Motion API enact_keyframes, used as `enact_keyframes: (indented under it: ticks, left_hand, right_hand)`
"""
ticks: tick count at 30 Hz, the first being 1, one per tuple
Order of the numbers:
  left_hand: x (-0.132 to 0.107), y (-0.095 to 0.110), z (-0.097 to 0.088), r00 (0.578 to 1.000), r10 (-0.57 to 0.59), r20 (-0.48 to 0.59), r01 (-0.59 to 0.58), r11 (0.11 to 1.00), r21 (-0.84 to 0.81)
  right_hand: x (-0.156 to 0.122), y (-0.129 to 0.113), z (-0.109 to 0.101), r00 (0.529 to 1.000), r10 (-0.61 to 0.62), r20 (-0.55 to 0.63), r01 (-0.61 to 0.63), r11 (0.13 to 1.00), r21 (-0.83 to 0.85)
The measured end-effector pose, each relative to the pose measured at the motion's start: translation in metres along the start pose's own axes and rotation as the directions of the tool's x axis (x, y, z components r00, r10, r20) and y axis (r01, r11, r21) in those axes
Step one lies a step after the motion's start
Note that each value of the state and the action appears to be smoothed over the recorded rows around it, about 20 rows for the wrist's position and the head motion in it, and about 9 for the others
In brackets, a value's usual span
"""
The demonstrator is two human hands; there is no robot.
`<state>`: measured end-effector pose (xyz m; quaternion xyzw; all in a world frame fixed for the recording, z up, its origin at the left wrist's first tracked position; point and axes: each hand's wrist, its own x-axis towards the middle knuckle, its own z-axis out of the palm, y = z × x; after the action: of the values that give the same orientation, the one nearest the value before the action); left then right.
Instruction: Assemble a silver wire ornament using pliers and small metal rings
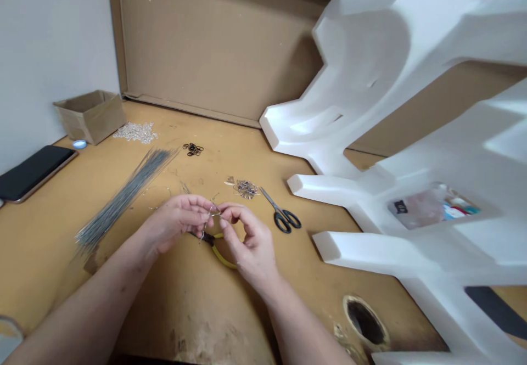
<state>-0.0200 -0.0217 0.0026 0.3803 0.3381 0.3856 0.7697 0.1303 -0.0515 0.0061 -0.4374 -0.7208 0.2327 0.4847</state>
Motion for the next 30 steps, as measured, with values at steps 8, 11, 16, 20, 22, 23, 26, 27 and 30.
enact_keyframes:
  ticks: [8,11,16,20,22,23,26,27,30]
  left_hand:
    - [0.002,-0.004,-0.001,1.000,-0.017,0.002,0.017,0.999,-0.042]
    - [0.003,-0.005,-0.002,1.000,-0.017,0.019,0.019,0.997,-0.069]
    - [0.005,-0.007,-0.003,1.000,-0.021,0.019,0.022,0.997,-0.080]
    - [0.006,-0.008,-0.001,1.000,-0.012,-0.007,0.011,0.995,-0.102]
    - [0.006,-0.009,0.001,1.000,-0.007,-0.026,0.004,0.994,-0.109]
    - [0.006,-0.010,0.002,0.999,-0.003,-0.036,-0.001,0.994,-0.113]
    - [0.006,-0.010,0.003,0.998,0.010,-0.059,-0.017,0.993,-0.113]
    - [0.006,-0.011,0.004,0.998,0.016,-0.062,-0.022,0.994,-0.108]
    - [0.007,-0.012,0.004,0.997,0.036,-0.064,-0.042,0.995,-0.093]
  right_hand:
    - [-0.002,0.002,0.002,0.951,0.296,0.091,-0.310,0.922,0.232]
    - [-0.001,0.000,0.002,0.912,0.389,0.133,-0.410,0.834,0.370]
    - [-0.001,-0.002,0.003,0.870,0.464,0.165,-0.481,0.731,0.484]
    - [-0.002,-0.001,0.004,0.842,0.508,0.183,-0.521,0.676,0.521]
    - [-0.002,0.000,0.005,0.834,0.517,0.195,-0.530,0.650,0.544]
    - [-0.002,0.000,0.006,0.830,0.520,0.202,-0.534,0.639,0.554]
    - [-0.002,0.000,0.006,0.821,0.530,0.212,-0.545,0.617,0.568]
    - [-0.002,0.000,0.006,0.818,0.534,0.214,-0.549,0.614,0.567]
    - [-0.002,-0.001,0.006,0.814,0.535,0.226,-0.556,0.605,0.570]
